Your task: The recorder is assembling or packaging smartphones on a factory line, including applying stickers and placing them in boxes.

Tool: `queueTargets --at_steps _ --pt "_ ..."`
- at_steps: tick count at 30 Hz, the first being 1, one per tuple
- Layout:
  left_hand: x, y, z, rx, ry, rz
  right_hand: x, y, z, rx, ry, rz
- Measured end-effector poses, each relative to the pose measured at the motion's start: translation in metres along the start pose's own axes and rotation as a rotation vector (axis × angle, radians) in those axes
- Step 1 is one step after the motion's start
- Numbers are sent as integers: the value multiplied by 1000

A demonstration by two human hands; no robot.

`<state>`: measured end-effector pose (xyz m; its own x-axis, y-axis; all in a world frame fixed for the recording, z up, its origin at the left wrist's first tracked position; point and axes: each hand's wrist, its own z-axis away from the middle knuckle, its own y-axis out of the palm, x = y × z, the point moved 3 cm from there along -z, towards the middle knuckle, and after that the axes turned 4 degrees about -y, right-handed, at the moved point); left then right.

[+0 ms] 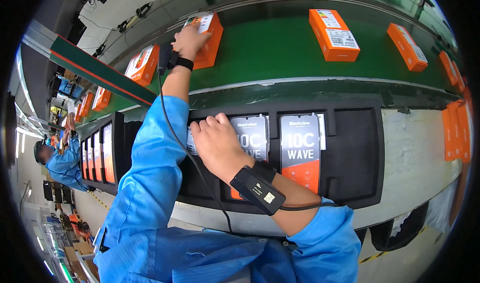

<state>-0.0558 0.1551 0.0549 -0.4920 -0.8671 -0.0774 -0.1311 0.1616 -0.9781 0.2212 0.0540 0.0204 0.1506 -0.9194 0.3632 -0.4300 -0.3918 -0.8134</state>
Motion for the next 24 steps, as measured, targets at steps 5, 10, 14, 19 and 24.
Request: queueTargets --at_steps 5,10,14,19,24 --pt "5 -2 5 -101 -19 52 -2 3 2 -36 15 -2" --pt "34 12 -26 -16 -33 281 0 6 2 -68 2 -7" --pt "27 29 -33 12 13 326 0 1 1 -10 13 21" --pt "7 17 -13 20 47 327 -3 5 3 -61 16 7" --pt "-32 6 13 37 84 116 -4 5 3 -62 22 14"
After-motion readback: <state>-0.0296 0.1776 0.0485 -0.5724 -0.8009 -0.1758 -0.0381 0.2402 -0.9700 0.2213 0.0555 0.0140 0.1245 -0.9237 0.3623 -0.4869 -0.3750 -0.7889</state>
